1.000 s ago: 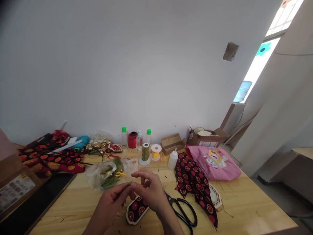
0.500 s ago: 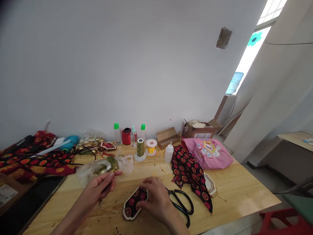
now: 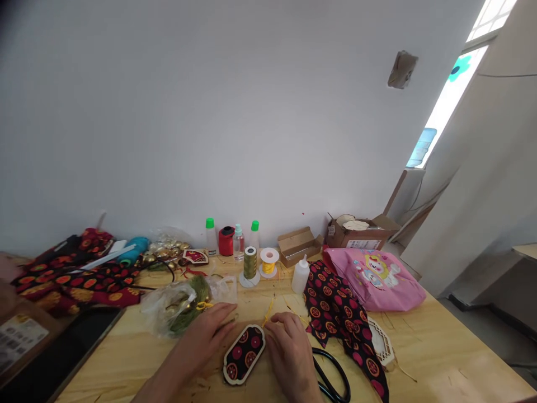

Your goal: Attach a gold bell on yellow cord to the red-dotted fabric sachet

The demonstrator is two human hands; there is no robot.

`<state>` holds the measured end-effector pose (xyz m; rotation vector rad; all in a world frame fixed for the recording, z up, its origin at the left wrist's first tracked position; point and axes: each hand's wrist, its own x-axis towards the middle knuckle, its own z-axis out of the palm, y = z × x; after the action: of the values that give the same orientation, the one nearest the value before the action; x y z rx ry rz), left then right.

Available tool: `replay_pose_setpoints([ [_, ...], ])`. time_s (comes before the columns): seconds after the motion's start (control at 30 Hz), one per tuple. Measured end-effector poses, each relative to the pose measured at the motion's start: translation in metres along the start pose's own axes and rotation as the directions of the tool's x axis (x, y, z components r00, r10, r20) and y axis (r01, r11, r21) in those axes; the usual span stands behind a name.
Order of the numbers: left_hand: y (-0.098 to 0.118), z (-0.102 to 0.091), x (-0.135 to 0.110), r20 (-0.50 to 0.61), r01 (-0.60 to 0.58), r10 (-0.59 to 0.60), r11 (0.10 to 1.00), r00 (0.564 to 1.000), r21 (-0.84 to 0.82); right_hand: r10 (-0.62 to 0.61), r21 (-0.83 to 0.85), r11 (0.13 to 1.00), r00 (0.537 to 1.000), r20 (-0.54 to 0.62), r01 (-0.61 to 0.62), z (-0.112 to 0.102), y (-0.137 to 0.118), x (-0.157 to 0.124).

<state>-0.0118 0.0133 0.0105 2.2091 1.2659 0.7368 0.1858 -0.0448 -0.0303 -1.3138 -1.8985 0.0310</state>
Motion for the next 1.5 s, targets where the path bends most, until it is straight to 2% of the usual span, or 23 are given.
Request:
replay_pose_setpoints([
  [0.07, 0.0, -0.008, -0.001, -0.033, -0.008, 0.009, 1.0, 0.999, 0.026, -0.014, 0.008, 1.0, 1.0, -0.002, 0.014, 0.001, 0.001, -0.002],
  [0.13, -0.011, -0.021, -0.005, -0.098, 0.041, -0.034, 0.997, 0.995, 0.071, -0.03, 0.01, 0.999, 1.0, -0.008, 0.03, 0.001, 0.003, -0.003],
  [0.27, -0.059, -0.048, -0.02, -0.297, 0.128, -0.058, 0.967, 0.953, 0.22, -0.066, 0.019, 0.998, 0.998, 0.015, 0.065, 0.001, 0.005, -0.003],
  [0.33, -0.082, -0.057, -0.028, -0.335, 0.159, -0.062, 0.95, 0.94, 0.269, -0.07, 0.026, 0.997, 0.997, 0.021, 0.069, 0.002, 0.006, -0.002],
  [0.43, -0.097, -0.061, -0.03, -0.347, 0.198, -0.078, 0.925, 0.934, 0.323, -0.061, 0.027, 0.998, 0.998, 0.015, 0.061, 0.005, 0.007, -0.003],
  [0.7, -0.085, -0.055, -0.005, -0.189, 0.142, -0.07, 0.906, 0.979, 0.398, -0.043, 0.012, 0.999, 0.999, -0.006, 0.043, 0.005, 0.006, -0.003],
  [0.9, -0.092, -0.061, -0.016, -0.258, 0.188, -0.113, 0.94, 0.959, 0.286, -0.051, 0.017, 0.999, 0.999, 0.0, 0.051, 0.004, 0.006, -0.003],
  [1.03, -0.092, -0.059, -0.021, -0.273, 0.172, -0.111, 0.962, 0.956, 0.212, -0.062, 0.029, 0.998, 0.998, -0.022, 0.063, 0.006, -0.009, 0.009],
  [1.13, -0.09, -0.056, -0.019, -0.323, 0.166, -0.125, 0.981, 0.938, 0.103, -0.089, 0.072, 0.994, 0.993, 0.084, 0.083, 0.015, -0.034, 0.03],
  [1.2, -0.09, -0.056, -0.016, -0.371, 0.171, -0.176, 0.984, 0.912, -0.046, -0.138, 0.104, 0.988, 0.966, 0.216, 0.118, 0.026, -0.049, 0.048],
  [1.33, -0.092, -0.058, -0.009, -0.378, 0.194, -0.356, 0.894, 0.855, -0.404, -0.181, 0.129, 0.981, 0.923, 0.338, 0.145, 0.055, -0.064, 0.076],
  [1.4, -0.093, -0.06, -0.009, -0.374, 0.198, -0.381, 0.874, 0.845, -0.444, -0.178, 0.111, 0.983, 0.908, 0.38, 0.146, 0.066, -0.065, 0.083],
  [1.5, -0.092, -0.065, -0.013, -0.404, 0.203, -0.357, 0.904, 0.842, -0.376, -0.123, 0.02, 0.992, 0.88, 0.459, 0.128, 0.073, -0.06, 0.084],
])
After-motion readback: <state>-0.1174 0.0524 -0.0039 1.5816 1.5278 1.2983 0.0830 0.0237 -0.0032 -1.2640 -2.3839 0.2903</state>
